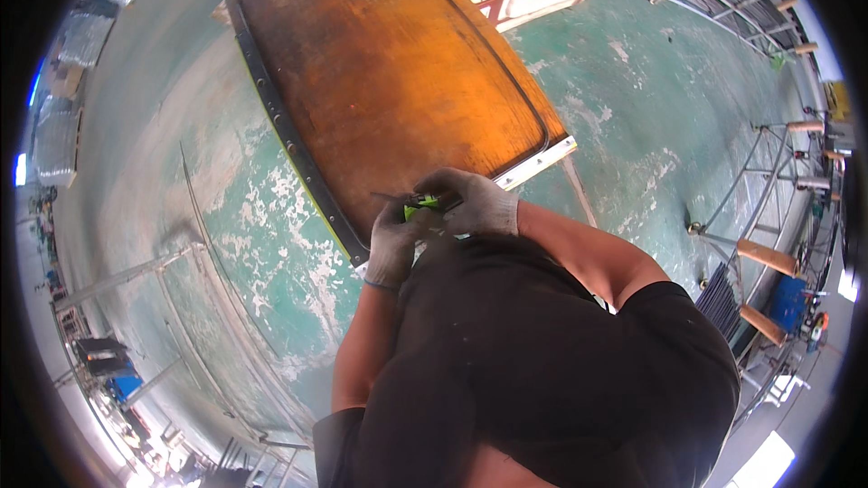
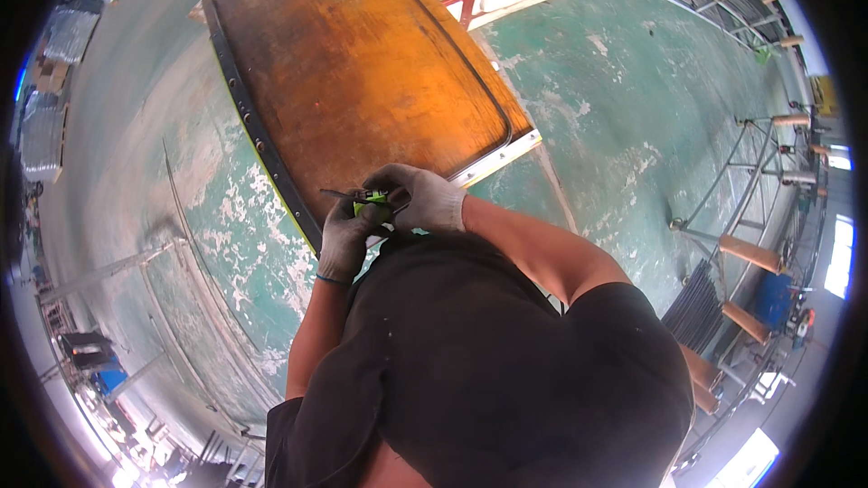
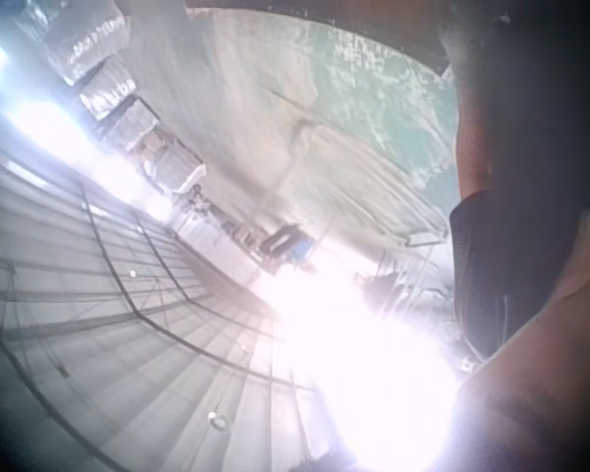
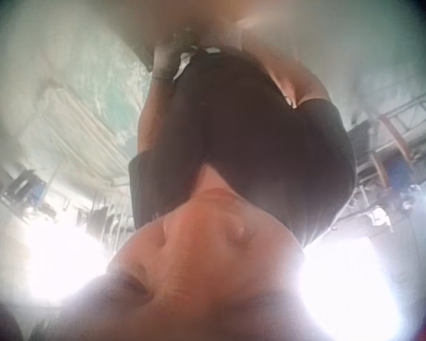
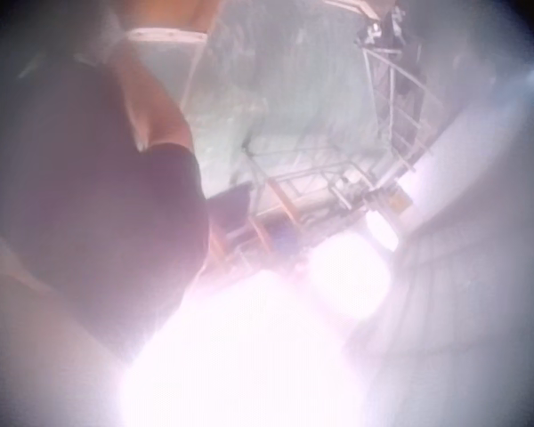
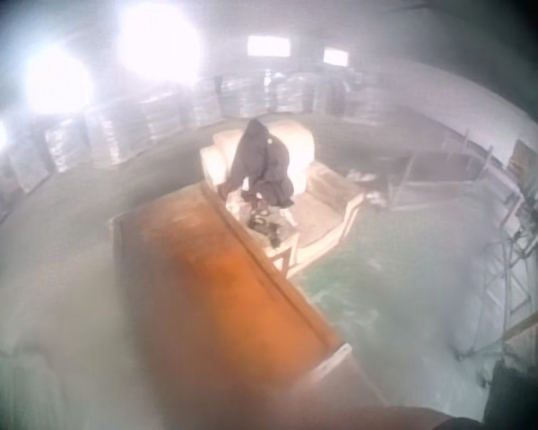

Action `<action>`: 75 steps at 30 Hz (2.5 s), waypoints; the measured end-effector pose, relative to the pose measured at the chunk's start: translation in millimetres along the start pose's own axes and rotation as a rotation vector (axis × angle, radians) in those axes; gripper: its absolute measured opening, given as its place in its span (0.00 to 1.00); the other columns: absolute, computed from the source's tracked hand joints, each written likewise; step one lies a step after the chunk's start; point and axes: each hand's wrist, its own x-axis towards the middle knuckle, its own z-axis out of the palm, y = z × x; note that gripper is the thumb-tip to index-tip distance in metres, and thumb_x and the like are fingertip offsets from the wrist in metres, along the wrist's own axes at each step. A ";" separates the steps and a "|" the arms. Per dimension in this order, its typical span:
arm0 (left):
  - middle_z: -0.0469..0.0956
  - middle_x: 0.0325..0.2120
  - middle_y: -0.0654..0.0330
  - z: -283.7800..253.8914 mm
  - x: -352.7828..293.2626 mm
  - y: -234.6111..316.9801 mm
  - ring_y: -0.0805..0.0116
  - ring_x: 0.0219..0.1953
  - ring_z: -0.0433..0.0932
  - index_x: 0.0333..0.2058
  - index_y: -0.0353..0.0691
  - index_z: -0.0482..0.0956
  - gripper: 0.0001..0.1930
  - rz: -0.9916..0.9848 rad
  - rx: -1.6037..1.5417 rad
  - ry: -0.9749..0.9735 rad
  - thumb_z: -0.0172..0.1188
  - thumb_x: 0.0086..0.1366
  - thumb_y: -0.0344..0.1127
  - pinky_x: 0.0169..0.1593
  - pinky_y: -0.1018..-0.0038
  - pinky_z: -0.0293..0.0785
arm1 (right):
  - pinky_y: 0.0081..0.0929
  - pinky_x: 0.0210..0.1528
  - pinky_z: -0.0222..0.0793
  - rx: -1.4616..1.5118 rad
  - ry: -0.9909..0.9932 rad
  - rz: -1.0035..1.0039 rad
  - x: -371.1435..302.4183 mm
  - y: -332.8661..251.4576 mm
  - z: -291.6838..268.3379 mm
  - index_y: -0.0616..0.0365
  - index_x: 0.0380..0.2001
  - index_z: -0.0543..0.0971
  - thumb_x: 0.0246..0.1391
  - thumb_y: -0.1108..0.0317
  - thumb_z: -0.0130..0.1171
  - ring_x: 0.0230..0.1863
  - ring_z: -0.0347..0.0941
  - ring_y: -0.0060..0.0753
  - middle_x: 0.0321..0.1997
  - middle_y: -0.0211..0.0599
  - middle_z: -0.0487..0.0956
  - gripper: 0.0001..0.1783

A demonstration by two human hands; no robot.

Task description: The person operates a metal rod bending machine in a workshop. They adjust the machine, feed multiple straight metal rods through the bending mechanism, and then measure the resulting bent rods with a tape measure on a wooden workbench.

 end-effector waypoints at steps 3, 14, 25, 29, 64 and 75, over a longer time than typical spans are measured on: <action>0.87 0.44 0.57 21.2 -3.1 20.5 0.70 0.43 0.85 0.52 0.33 0.82 0.19 0.048 0.214 0.162 0.77 0.67 0.32 0.47 0.72 0.83 | 0.34 0.60 0.82 0.228 0.124 0.134 -0.7 5.7 1.6 0.61 0.62 0.83 0.63 0.65 0.76 0.55 0.85 0.32 0.56 0.39 0.87 0.26; 0.85 0.39 0.56 13.9 2.2 25.5 0.70 0.44 0.85 0.45 0.37 0.83 0.19 0.471 1.046 0.181 0.81 0.60 0.33 0.48 0.67 0.82 | 0.31 0.50 0.83 0.338 0.167 0.209 -5.1 11.9 16.2 0.65 0.54 0.86 0.67 0.60 0.73 0.45 0.86 0.29 0.46 0.39 0.89 0.21; 0.88 0.45 0.47 13.2 3.4 46.5 0.56 0.47 0.89 0.53 0.36 0.85 0.23 0.203 0.563 -0.022 0.78 0.60 0.37 0.51 0.62 0.84 | 0.30 0.45 0.84 0.315 0.192 0.205 -2.0 9.9 11.4 0.64 0.49 0.88 0.67 0.59 0.74 0.40 0.86 0.28 0.41 0.37 0.89 0.18; 0.88 0.46 0.48 14.4 0.6 43.2 0.53 0.48 0.89 0.53 0.38 0.86 0.22 0.316 0.954 0.070 0.77 0.61 0.37 0.53 0.62 0.84 | 0.30 0.42 0.84 0.220 0.185 0.220 -2.5 9.2 11.8 0.64 0.47 0.88 0.66 0.59 0.74 0.37 0.86 0.27 0.39 0.37 0.89 0.18; 0.84 0.27 0.58 -220.6 -80.0 -37.2 0.68 0.29 0.73 0.32 0.32 0.85 0.15 -0.372 0.709 0.395 0.69 0.74 0.38 0.38 0.65 0.71 | 0.33 0.40 0.83 0.412 1.089 0.210 7.8 139.4 -220.0 0.61 0.49 0.88 0.70 0.60 0.70 0.34 0.87 0.36 0.37 0.42 0.90 0.15; 0.86 0.29 0.51 -200.4 -79.8 -53.4 0.59 0.30 0.80 0.36 0.35 0.87 0.18 -0.260 0.882 0.516 0.67 0.72 0.48 0.41 0.60 0.76 | 0.47 0.63 0.81 -0.620 0.942 0.599 13.0 164.5 -179.3 0.52 0.60 0.84 0.59 0.58 0.73 0.60 0.86 0.55 0.56 0.49 0.90 0.27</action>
